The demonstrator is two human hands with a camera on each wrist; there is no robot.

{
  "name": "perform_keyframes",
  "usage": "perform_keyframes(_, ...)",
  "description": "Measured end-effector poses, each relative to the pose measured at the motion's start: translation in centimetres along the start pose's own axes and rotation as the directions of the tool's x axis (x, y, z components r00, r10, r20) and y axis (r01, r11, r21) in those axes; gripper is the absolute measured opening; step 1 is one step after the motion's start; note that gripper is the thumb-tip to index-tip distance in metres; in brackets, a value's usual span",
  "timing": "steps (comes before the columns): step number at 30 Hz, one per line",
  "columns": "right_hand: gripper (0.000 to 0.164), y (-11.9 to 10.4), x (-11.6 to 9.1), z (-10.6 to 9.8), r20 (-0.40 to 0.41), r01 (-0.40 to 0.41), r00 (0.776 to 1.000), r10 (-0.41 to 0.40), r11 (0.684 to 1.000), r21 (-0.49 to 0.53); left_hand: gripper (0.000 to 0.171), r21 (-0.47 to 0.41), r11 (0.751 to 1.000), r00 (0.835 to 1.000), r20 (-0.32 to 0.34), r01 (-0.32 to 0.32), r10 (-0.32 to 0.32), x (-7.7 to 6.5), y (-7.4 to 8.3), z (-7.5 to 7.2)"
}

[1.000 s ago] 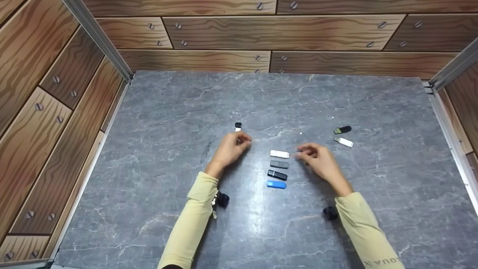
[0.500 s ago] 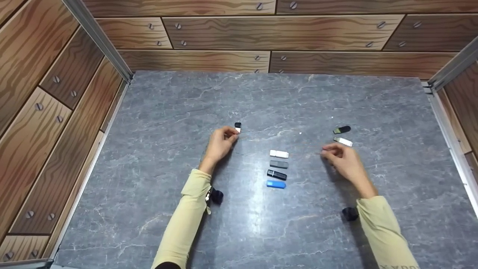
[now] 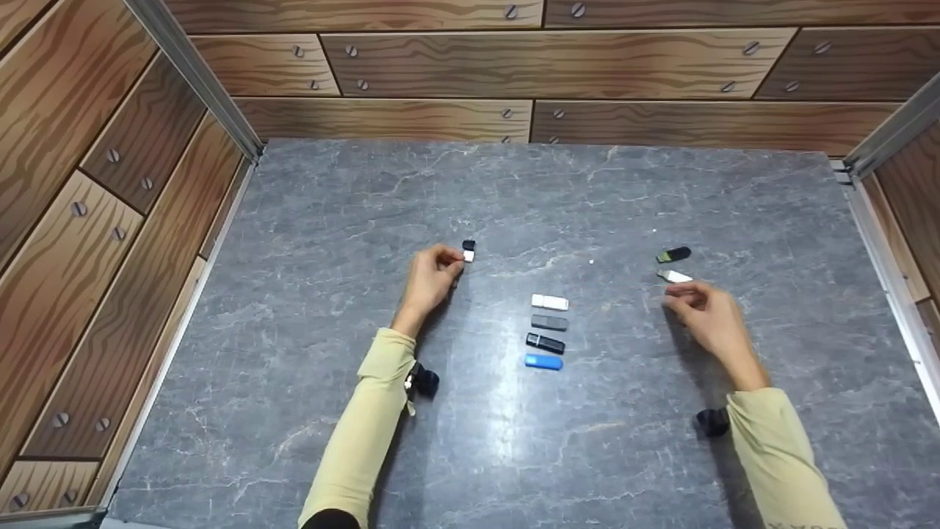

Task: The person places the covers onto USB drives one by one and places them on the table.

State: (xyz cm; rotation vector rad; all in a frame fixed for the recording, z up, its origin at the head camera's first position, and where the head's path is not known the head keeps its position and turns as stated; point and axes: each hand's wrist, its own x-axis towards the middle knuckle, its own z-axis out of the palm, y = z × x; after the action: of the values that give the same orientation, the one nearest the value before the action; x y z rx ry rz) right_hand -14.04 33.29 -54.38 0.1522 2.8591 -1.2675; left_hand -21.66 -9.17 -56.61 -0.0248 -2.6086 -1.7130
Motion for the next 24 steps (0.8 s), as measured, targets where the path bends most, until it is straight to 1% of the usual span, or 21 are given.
perform_keyframes(4,0.031,0.3,0.1,-0.4,0.002,-0.036,0.999,0.036,0.999,0.034,0.008,0.012,1.000,1.000,0.002,-0.007,0.007,0.2,-0.3,-0.1)
perform_keyframes(7,0.034,0.6,0.1,-0.6,0.002,-0.066,0.998,0.066,0.997,0.039,0.009,0.072,0.997,0.999,0.013,-0.033,0.033,0.5,-0.5,-0.2)
perform_keyframes(9,0.036,0.7,0.1,-0.7,-0.005,-0.082,0.997,0.083,0.996,0.030,0.011,0.096,0.994,0.998,0.029,-0.054,0.051,0.6,-0.6,-0.3)
perform_keyframes(15,0.044,1.0,0.0,-0.7,-0.033,-0.114,0.993,0.114,0.993,0.011,0.016,0.071,0.994,0.994,0.074,-0.089,0.084,1.1,-0.8,-0.5)
perform_keyframes(24,0.050,1.1,0.3,-0.9,-0.002,-0.125,0.992,0.125,0.992,0.016,0.019,0.051,0.995,0.992,0.100,-0.081,0.075,1.8,-0.8,-0.7)
